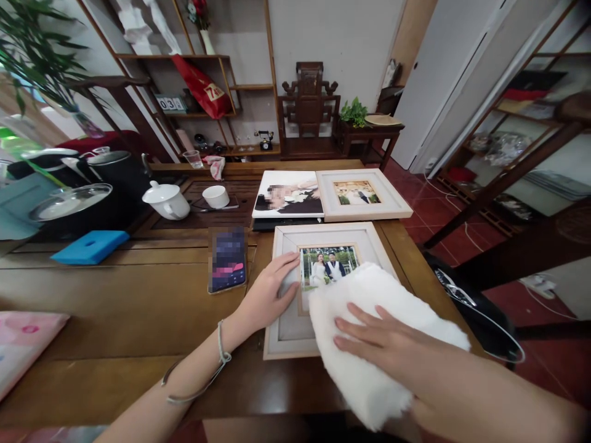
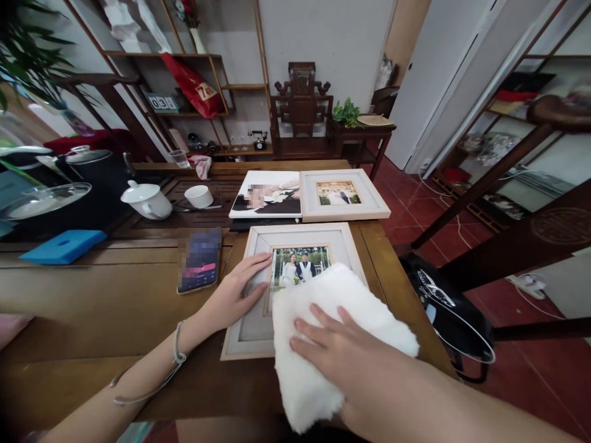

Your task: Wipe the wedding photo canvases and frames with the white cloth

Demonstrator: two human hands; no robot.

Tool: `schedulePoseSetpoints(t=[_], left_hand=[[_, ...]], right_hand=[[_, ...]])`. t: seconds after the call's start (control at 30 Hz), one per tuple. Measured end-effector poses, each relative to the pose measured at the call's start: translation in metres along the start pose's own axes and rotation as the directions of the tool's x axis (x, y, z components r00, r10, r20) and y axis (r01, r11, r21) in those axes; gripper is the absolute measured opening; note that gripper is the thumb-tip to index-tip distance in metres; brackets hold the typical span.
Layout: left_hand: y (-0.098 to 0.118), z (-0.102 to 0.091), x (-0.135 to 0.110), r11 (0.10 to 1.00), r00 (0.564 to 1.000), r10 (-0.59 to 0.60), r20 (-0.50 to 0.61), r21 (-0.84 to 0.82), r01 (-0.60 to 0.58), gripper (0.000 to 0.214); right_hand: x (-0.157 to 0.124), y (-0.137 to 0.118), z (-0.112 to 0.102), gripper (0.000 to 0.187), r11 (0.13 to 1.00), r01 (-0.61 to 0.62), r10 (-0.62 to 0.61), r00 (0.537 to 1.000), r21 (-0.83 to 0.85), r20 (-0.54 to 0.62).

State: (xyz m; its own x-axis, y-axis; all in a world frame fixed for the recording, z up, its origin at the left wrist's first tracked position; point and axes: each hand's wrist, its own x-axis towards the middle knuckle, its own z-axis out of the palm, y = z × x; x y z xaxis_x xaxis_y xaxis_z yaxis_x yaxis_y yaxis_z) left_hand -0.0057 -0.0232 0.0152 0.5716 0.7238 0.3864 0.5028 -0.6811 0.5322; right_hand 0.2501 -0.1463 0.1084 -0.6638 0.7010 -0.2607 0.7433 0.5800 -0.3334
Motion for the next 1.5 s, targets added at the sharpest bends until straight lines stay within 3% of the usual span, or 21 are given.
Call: schedulePoseSetpoints(t=[0.07,0.17,0.23,0.3,0.37,0.4,0.47,0.63,0.73,0.87,1.0,1.1,1.23,1.33,1.4,1.5], left_hand=[[0.000,0.000,0.000,1.000,1.000,-0.004,0.005,-0.001,0.004,0.041],[0.001,-0.001,0.000,1.000,1.000,-0.008,0.005,-0.004,0.008,0.041],[0.001,-0.001,-0.001,1.000,1.000,-0.010,0.001,-0.004,0.010,0.041],[0.001,-0.001,-0.001,1.000,1.000,-0.010,0.001,-0.001,0.010,0.041],[0.001,-0.001,-0.001,1.000,1.000,-0.009,0.006,0.004,0.009,0.041],[0.001,-0.001,-0.001,1.000,1.000,-0.009,0.009,0.007,0.009,0.041],[0.002,-0.001,0.000,1.000,1.000,-0.010,0.012,0.010,0.009,0.041],[0.003,-0.002,0.000,1.000,1.000,-0.007,0.014,-0.005,0.007,0.044],[0.002,-0.002,0.000,1.000,1.000,-0.014,0.010,-0.014,0.014,0.045],[0.001,-0.001,0.000,0.999,0.999,-0.030,0.022,-0.012,0.030,0.044],[0.002,-0.001,0.001,0.999,0.999,-0.041,0.036,-0.012,0.041,0.045],[0.002,-0.002,0.000,0.999,0.998,-0.046,0.039,-0.014,0.046,0.046],[0.003,-0.002,0.000,0.999,0.998,-0.047,0.037,-0.011,0.047,0.046],[0.003,-0.002,-0.001,0.999,0.999,-0.040,0.027,-0.010,0.041,0.046],[0.002,-0.001,-0.001,0.999,0.999,-0.033,0.022,-0.009,0.033,0.046],[0.001,0.000,-0.001,1.000,0.999,-0.026,0.023,-0.008,0.026,0.047]], right_hand=[[-0.014,0.008,0.003,0.098,1.000,-0.017,0.016,0.997,-0.015,-0.074],[-0.009,0.037,0.011,0.098,0.993,-0.113,0.100,0.966,-0.042,-0.238],[0.008,0.062,0.015,0.091,0.977,-0.208,0.174,0.907,-0.049,-0.382],[0.030,0.085,0.014,0.082,0.954,-0.298,0.238,0.820,-0.032,-0.521],[0.053,0.102,0.009,0.077,0.938,-0.347,0.270,0.753,-0.014,-0.600],[0.064,0.107,0.004,0.075,0.933,-0.360,0.276,0.741,-0.016,-0.612],[0.084,0.111,-0.005,0.075,0.926,-0.373,0.275,0.766,-0.053,-0.581],[0.106,0.083,-0.014,0.082,0.959,-0.255,0.196,0.910,-0.120,-0.365],[0.090,0.053,-0.006,0.084,0.986,-0.130,0.106,0.972,-0.101,-0.210],[0.038,0.014,0.006,0.091,0.997,-0.027,0.024,0.998,-0.067,-0.055],[-0.017,-0.001,0.012,0.094,0.993,0.031,-0.046,0.989,-0.111,-0.142],[-0.027,0.012,0.012,0.099,0.992,-0.002,-0.028,0.972,-0.124,-0.233],[0.003,0.050,0.010,0.098,0.988,-0.127,0.097,0.954,-0.090,-0.284],[0.033,0.075,0.012,0.089,0.973,-0.226,0.185,0.878,-0.041,-0.441],[0.049,0.082,0.013,0.087,0.970,-0.240,0.219,0.824,0.028,-0.523],[0.072,0.079,0.009,0.085,0.971,-0.179,0.237,0.804,0.157,-0.545]])
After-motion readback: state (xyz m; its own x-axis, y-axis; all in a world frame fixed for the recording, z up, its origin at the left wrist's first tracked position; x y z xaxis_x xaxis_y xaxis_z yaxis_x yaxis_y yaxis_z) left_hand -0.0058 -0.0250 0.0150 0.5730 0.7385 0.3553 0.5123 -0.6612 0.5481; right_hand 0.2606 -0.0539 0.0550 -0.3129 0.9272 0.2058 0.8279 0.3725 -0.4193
